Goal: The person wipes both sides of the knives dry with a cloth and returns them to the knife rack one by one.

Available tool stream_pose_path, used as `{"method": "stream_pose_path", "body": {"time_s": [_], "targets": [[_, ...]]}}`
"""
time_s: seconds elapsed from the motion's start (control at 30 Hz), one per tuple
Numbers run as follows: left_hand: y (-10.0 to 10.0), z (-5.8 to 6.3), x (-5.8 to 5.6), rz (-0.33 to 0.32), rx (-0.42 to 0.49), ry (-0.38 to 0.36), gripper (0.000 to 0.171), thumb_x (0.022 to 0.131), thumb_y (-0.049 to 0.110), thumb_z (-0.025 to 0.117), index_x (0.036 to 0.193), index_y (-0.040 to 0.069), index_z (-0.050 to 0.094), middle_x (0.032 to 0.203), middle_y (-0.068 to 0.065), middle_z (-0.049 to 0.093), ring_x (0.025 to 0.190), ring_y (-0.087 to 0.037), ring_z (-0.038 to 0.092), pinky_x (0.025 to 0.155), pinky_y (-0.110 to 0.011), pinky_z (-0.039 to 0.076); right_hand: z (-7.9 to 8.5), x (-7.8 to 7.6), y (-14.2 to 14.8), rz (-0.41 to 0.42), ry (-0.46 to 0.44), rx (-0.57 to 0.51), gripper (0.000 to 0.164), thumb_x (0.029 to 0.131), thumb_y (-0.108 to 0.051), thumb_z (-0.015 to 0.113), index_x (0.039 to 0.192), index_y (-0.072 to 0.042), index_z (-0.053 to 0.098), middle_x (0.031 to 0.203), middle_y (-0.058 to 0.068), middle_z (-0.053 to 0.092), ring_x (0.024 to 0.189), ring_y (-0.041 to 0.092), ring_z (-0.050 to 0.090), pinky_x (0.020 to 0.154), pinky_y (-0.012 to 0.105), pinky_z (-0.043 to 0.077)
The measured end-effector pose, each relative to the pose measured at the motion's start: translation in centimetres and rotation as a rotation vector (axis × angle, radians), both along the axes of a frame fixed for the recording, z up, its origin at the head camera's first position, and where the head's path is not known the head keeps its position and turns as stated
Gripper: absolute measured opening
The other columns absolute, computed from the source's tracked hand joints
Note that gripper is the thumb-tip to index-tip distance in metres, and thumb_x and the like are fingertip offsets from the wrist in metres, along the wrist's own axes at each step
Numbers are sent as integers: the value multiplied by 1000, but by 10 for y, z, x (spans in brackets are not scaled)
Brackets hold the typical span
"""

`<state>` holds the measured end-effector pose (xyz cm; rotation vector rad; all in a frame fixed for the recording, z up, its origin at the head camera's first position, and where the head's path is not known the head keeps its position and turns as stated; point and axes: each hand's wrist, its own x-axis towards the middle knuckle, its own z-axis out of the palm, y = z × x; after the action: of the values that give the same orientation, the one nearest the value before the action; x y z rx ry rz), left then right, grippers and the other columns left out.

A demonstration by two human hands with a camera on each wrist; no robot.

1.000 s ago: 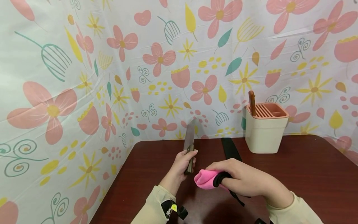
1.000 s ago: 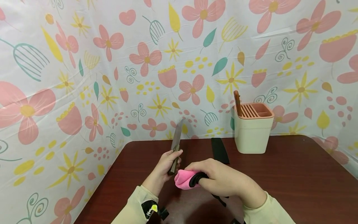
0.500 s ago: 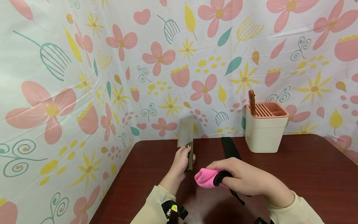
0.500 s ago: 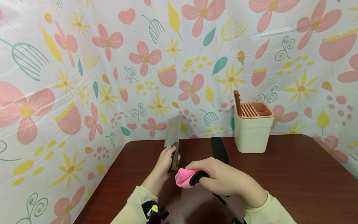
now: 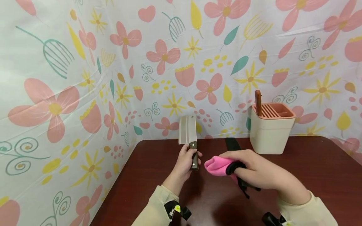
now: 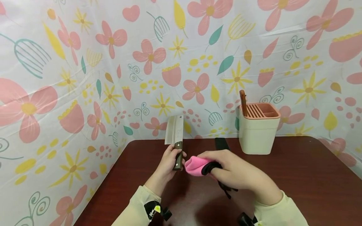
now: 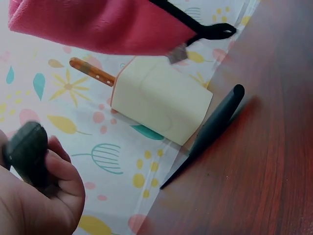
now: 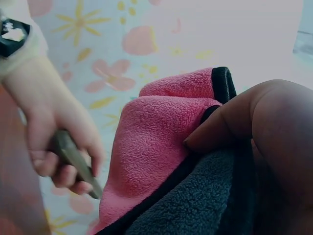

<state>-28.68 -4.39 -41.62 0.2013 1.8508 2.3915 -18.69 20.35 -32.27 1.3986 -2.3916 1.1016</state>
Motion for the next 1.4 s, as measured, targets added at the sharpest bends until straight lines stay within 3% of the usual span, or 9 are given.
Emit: {"method": "stream_pose_path", "body": {"time_s": [0.2, 0.47, 0.67, 0.77, 0.9, 1.03, 1.2, 1.4], "targets": [[1, 2, 1, -3, 20, 14, 22, 104, 15, 49, 123, 4, 44, 86, -5, 67, 57, -13, 58, 57, -24, 53, 15, -2, 16, -125, 52, -3, 56, 91, 9, 59, 132, -29, 64, 88, -16, 71, 86, 3, 65, 75, 20, 49], [2, 4, 4, -98, 54, 34, 29, 102, 15, 57, 126, 8, 41, 89, -4, 74, 55, -15, 63, 59, -27, 57, 47, -21, 15, -247, 160, 93, 56, 86, 6, 62, 133, -24, 67, 96, -14, 69, 79, 0, 58, 72, 20, 47], [4, 7, 7, -167, 62, 39, 36, 101, 13, 61, 132, 10, 42, 90, -3, 77, 55, -16, 66, 63, -29, 59, 80, -51, 6, -321, 218, 195, 43, 92, -3, 62, 130, -22, 69, 83, -11, 66, 66, 1, 52, 68, 24, 44], [6, 8, 9, -193, 52, 49, 38, 101, 12, 60, 135, 11, 43, 92, -3, 77, 55, -16, 66, 65, -29, 59, 96, -70, -1, -366, 187, 235, 35, 98, -10, 60, 129, -25, 68, 79, -7, 64, 67, 8, 54, 70, 29, 44], [7, 10, 12, -220, 45, 58, 39, 101, 12, 61, 136, 11, 43, 92, -2, 76, 57, -16, 65, 66, -29, 60, 109, -95, -12, -439, 123, 250, 40, 98, -11, 55, 135, -22, 65, 89, 2, 68, 74, 17, 56, 73, 36, 44], [8, 11, 15, -238, 25, 62, 35, 101, 13, 61, 131, 11, 43, 90, 1, 76, 58, -16, 65, 66, -29, 59, 110, -122, -28, -482, 96, 268, 45, 96, -10, 53, 140, -18, 62, 108, 10, 73, 81, 24, 59, 76, 39, 45], [9, 9, 17, -253, -4, 70, 30, 102, 17, 60, 127, 12, 43, 89, 2, 76, 60, -16, 65, 67, -30, 59, 97, -154, -49, -487, 82, 303, 50, 96, -9, 51, 146, -16, 58, 128, 14, 69, 91, 28, 60, 81, 41, 46], [12, 7, 20, -273, -35, 88, 31, 103, 20, 60, 128, 11, 45, 89, 4, 76, 64, -12, 66, 67, -28, 58, 76, -180, -68, -533, 98, 366, 50, 93, -7, 51, 141, -18, 61, 120, 11, 73, 85, 28, 61, 76, 40, 48]]}}
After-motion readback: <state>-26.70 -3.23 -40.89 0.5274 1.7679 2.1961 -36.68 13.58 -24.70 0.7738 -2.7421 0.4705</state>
